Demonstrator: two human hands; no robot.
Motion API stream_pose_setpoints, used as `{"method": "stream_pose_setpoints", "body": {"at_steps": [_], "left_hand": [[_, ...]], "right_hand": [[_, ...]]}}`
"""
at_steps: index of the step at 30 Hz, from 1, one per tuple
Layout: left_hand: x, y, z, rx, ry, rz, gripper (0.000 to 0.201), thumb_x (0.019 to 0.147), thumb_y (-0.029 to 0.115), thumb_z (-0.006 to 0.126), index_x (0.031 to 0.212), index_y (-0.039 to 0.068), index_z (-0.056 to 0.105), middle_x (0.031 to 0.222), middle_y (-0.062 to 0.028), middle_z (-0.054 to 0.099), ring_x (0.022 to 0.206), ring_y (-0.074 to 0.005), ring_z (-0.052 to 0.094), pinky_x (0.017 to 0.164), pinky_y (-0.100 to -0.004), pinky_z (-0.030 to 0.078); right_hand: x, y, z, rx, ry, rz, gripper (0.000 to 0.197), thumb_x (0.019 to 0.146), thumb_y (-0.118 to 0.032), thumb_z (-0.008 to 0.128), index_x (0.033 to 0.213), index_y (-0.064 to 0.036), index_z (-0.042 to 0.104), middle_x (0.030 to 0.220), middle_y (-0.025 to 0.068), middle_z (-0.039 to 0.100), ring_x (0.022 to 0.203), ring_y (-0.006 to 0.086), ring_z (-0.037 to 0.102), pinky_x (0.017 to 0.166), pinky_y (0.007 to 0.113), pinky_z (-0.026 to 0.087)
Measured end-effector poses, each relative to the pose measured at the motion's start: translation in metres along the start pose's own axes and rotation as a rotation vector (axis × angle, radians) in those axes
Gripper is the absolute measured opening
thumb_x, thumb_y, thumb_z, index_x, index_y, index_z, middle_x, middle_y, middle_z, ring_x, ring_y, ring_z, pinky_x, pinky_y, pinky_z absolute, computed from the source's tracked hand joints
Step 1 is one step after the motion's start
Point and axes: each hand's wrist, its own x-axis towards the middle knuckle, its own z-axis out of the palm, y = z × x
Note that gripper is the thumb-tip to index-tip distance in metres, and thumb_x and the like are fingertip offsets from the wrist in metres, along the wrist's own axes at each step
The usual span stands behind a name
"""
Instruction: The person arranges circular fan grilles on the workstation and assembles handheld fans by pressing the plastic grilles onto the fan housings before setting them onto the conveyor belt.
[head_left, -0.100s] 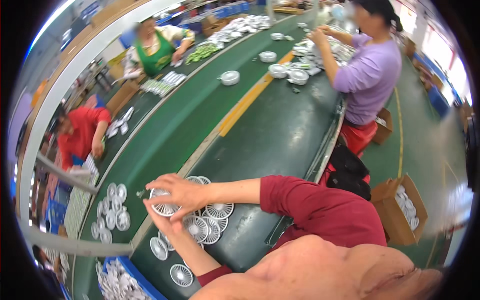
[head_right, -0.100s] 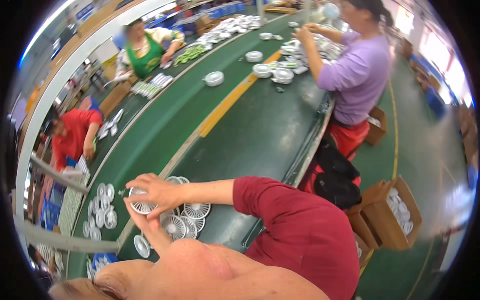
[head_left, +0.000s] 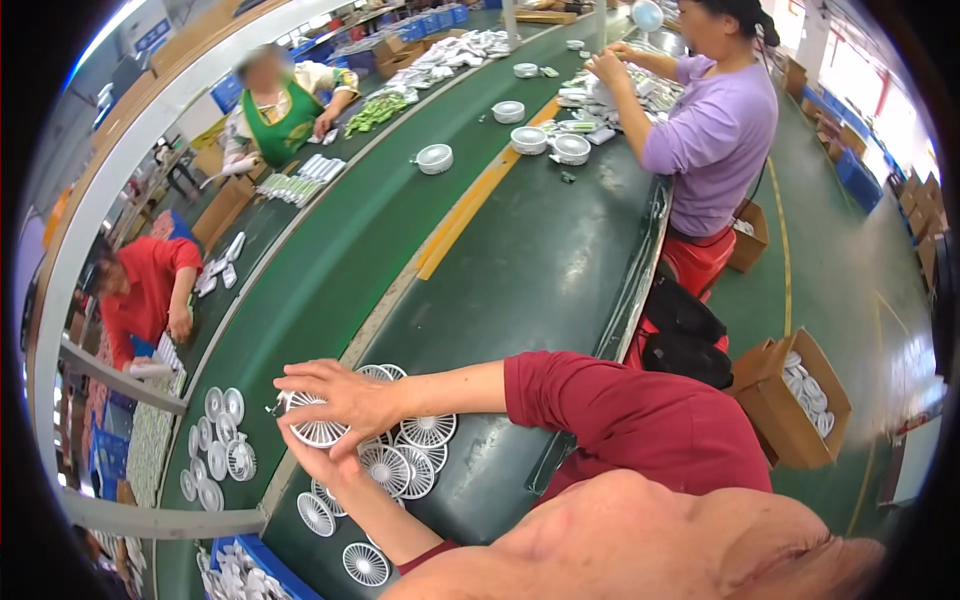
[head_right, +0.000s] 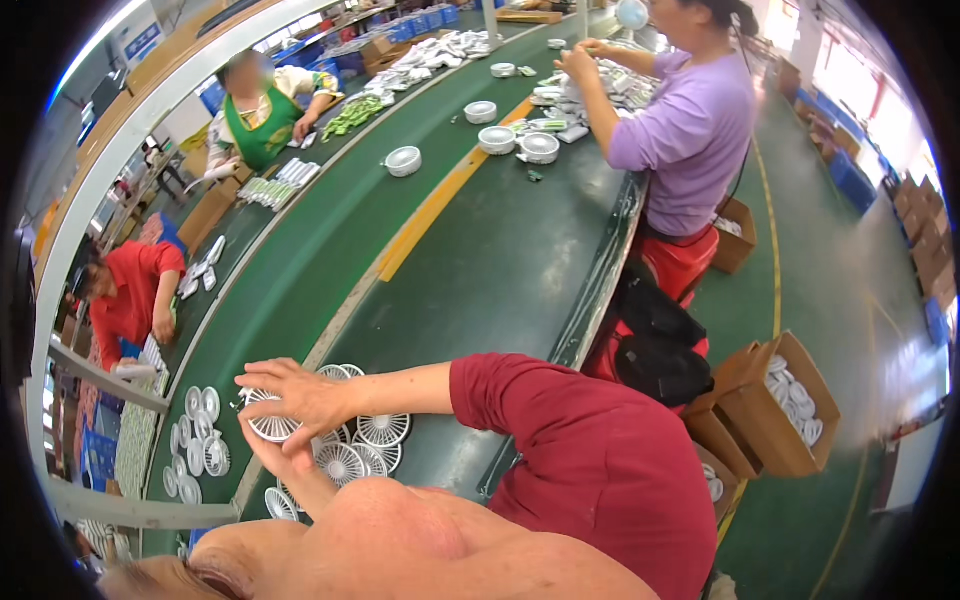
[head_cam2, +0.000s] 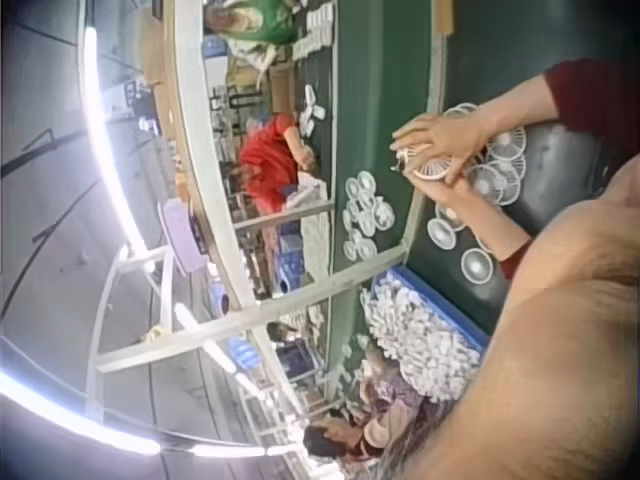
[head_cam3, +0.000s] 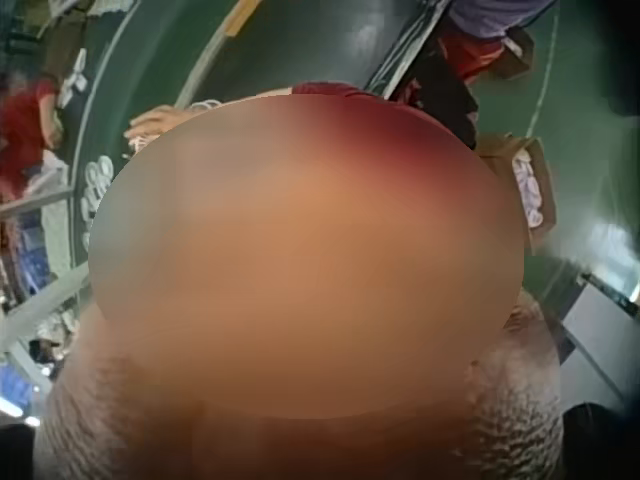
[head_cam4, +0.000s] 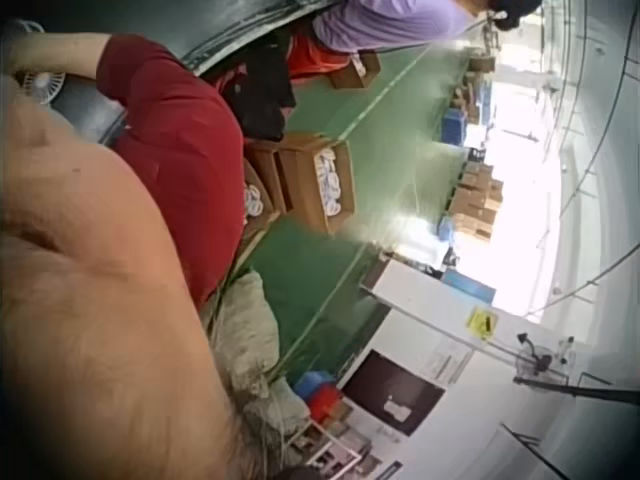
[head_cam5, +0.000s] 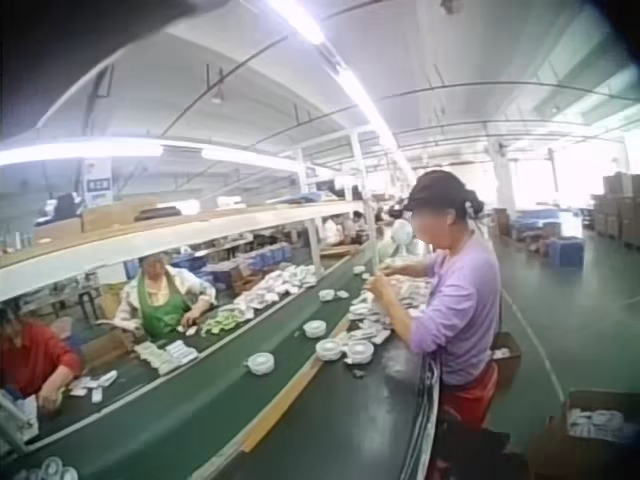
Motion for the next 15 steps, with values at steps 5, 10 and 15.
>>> {"method": "stream_pose_setpoints", "body": {"at_steps": [5,10,15], "left_hand": [[-0.008,-0.030,0.032,0.425,0.146,0.678,0.049,0.100,0.035,0.040,0.137,0.003,0.038,0.139,-0.0142,0.041,0.121,-0.0278,0.051,0.100,-0.0406,0.045],[-0.013,-0.046,0.045,0.644,0.132,0.981,0.047,0.100,0.030,0.041,0.135,-0.003,0.037,0.130,-0.0169,0.043,0.119,-0.0260,0.048,0.100,-0.0394,0.041],[-0.006,-0.049,0.031,0.864,0.264,1.087,0.048,0.100,0.028,0.042,0.135,-0.004,0.036,0.130,-0.0181,0.044,0.116,-0.0283,0.050,0.100,-0.0409,0.042]], "right_hand": [[0.000,-0.001,0.014,0.687,0.041,0.304,0.067,0.090,-0.039,0.056,0.142,-0.0075,0.029,0.142,0.0188,0.036,0.134,0.0314,0.033,0.108,0.042,0.030],[0.005,-0.008,0.021,1.071,0.083,0.368,0.051,0.098,-0.034,0.041,0.139,-0.0052,0.029,0.132,0.0134,0.044,0.125,0.0223,0.043,0.103,0.035,0.035],[0.001,0.002,0.024,0.995,0.043,0.458,0.053,0.099,-0.041,0.042,0.136,-0.0040,0.033,0.128,0.0137,0.045,0.121,0.0227,0.045,0.102,0.034,0.036]]}}
